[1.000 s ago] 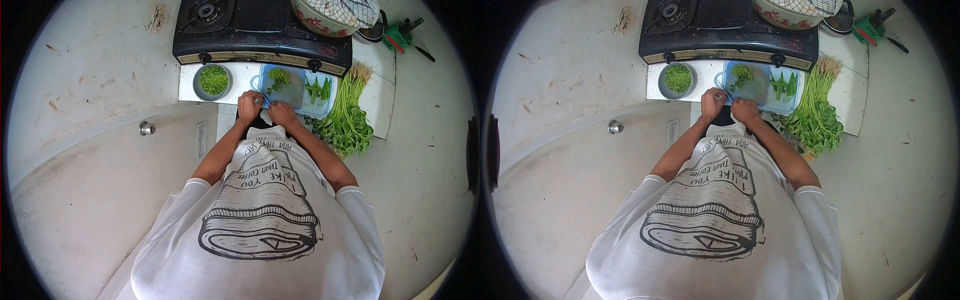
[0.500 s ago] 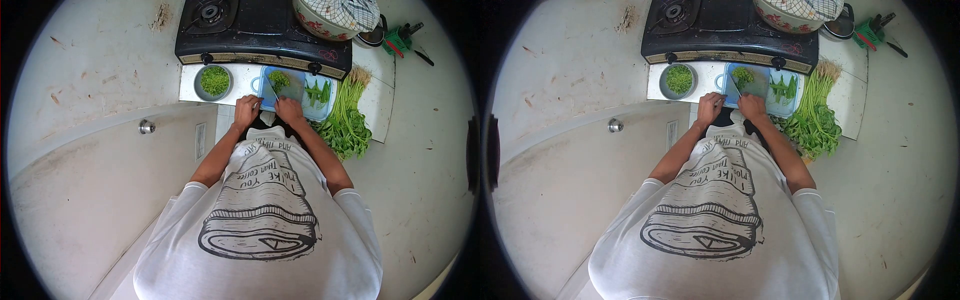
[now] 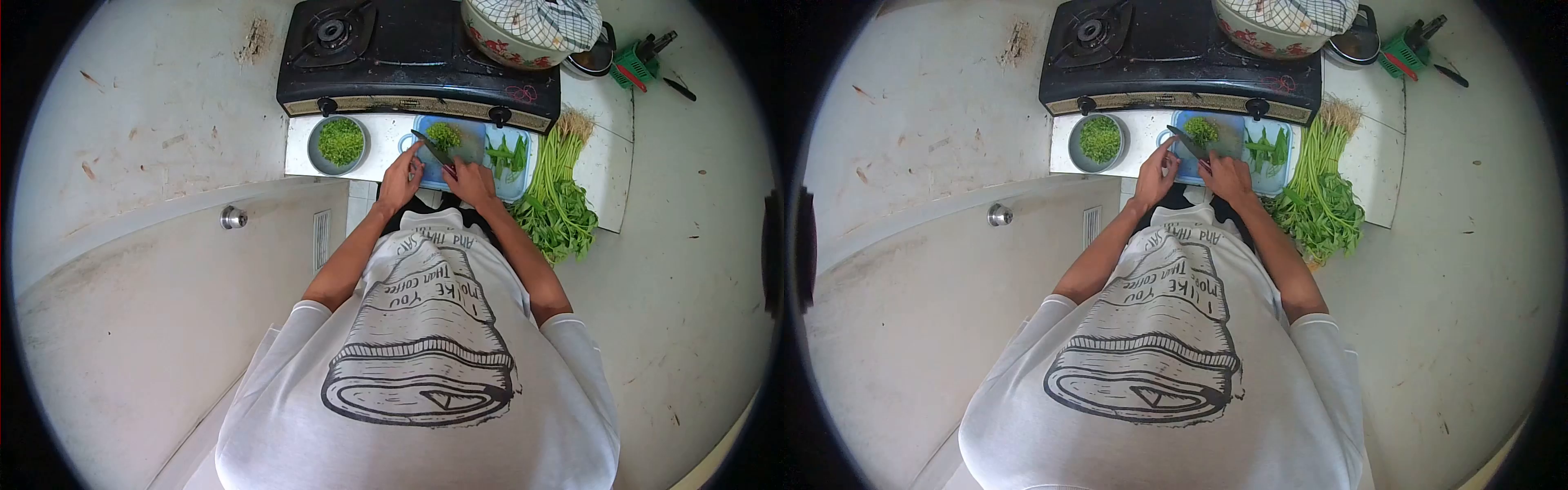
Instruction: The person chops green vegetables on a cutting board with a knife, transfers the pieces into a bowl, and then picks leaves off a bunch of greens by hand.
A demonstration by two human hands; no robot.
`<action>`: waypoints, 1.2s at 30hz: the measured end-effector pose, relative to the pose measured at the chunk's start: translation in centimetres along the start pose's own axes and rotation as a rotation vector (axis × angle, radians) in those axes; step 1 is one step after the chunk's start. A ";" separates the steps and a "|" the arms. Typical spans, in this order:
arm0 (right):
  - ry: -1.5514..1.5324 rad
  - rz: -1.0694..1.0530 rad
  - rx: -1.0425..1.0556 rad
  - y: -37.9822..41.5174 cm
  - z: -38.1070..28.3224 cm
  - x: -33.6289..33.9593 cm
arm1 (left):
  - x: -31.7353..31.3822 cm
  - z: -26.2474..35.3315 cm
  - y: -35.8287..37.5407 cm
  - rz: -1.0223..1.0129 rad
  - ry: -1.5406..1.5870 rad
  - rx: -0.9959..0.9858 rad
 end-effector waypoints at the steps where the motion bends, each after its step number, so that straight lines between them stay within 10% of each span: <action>1: -0.016 0.019 0.025 0.1 0.2 0.0 | -0.1 -0.1 -0.3 -0.042 -0.035 -0.047; 5: -0.049 0.083 0.093 0.4 0.9 0.8 | -0.4 -0.6 -2.1 -0.200 -0.148 -0.287; 36: 0.143 0.212 -0.269 0.4 1.1 1.5 | 4.1 -5.6 -8.0 -0.464 0.041 -0.236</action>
Point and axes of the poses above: each hand's wrist, its own y-axis away from the middle knuckle, its own x-axis out of the back of the hand, z = x × y, the point moved 1 cm from there along -y, towards the middle knuckle, and after that the axes turned 13 degrees about -y, right-handed, at the moved point
